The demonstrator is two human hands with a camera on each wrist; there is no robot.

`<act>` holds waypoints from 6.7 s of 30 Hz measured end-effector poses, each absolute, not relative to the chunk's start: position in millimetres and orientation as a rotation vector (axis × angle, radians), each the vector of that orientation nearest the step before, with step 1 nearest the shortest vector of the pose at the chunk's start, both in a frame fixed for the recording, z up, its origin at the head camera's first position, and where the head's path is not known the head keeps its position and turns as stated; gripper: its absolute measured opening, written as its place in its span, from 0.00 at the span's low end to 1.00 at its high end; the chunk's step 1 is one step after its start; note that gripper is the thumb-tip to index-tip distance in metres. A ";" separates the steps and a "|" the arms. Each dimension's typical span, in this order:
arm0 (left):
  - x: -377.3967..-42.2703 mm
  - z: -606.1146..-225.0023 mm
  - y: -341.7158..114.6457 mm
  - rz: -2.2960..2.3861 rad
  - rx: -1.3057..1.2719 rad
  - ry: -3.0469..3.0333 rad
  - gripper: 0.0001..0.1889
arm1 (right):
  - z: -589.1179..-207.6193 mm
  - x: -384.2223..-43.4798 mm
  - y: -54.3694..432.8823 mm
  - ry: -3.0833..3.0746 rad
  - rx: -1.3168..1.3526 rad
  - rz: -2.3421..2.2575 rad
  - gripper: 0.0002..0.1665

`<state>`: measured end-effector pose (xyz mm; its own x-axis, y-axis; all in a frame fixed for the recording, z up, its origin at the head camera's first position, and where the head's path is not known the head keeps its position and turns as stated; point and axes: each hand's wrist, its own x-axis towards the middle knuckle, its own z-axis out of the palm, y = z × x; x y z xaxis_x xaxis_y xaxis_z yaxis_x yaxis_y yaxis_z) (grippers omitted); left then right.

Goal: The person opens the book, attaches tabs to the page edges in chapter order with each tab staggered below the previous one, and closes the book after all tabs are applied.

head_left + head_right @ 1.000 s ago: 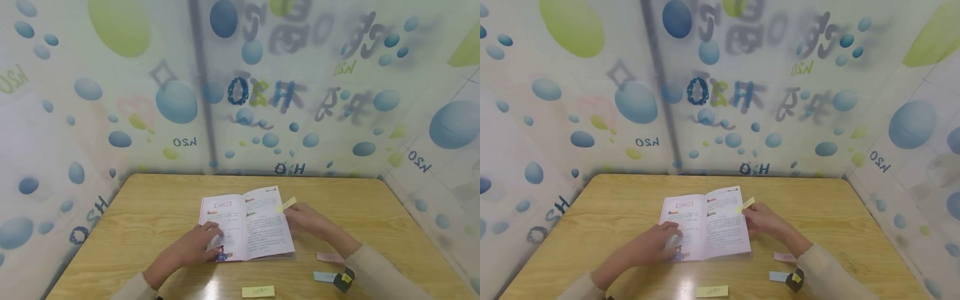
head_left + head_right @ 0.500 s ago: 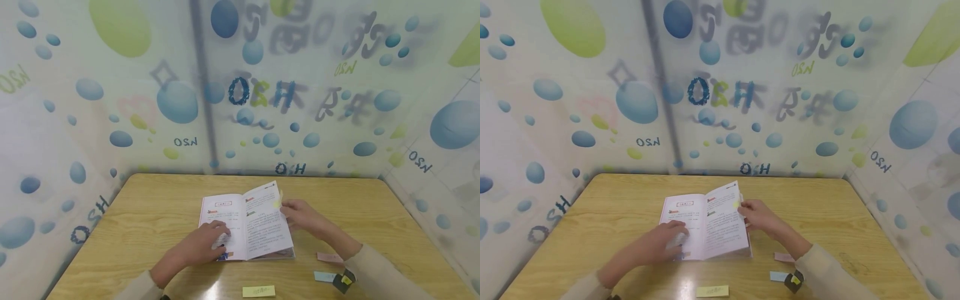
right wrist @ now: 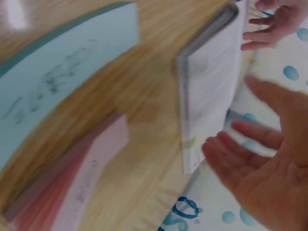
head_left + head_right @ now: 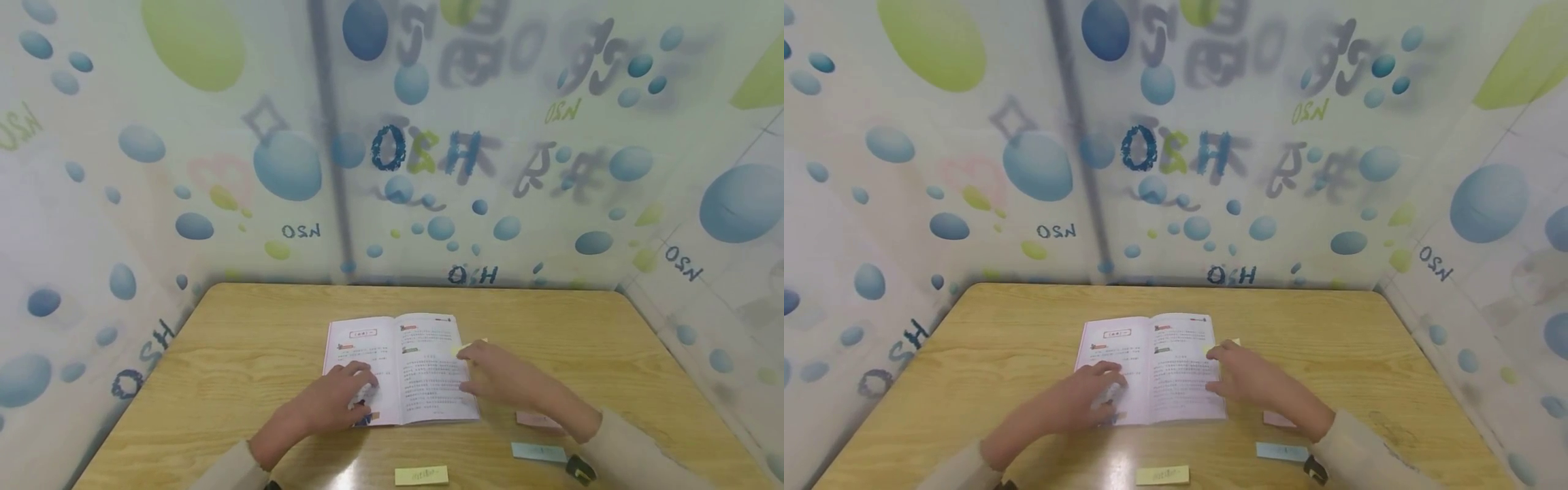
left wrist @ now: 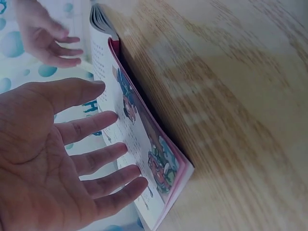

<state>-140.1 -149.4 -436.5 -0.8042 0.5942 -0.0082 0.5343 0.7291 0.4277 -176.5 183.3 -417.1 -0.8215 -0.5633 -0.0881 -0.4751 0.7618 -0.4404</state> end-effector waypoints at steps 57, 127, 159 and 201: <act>-140.3 -427.7 -144.0 0.464 0.864 2.763 0.20 | -425.8 -186.9 183.3 3.138 -1.483 -0.898 0.43; -118.5 -456.6 -146.7 0.405 1.048 2.873 0.26 | -451.5 -165.2 192.9 2.598 -1.083 -0.520 0.51; -121.5 -455.9 -158.0 0.530 1.070 2.854 0.32 | -435.6 -178.6 196.0 2.698 -1.362 -0.544 0.36; -148.2 -430.6 -114.5 0.558 0.941 3.500 0.55 | -427.8 -175.3 183.6 2.813 -1.192 -0.686 0.38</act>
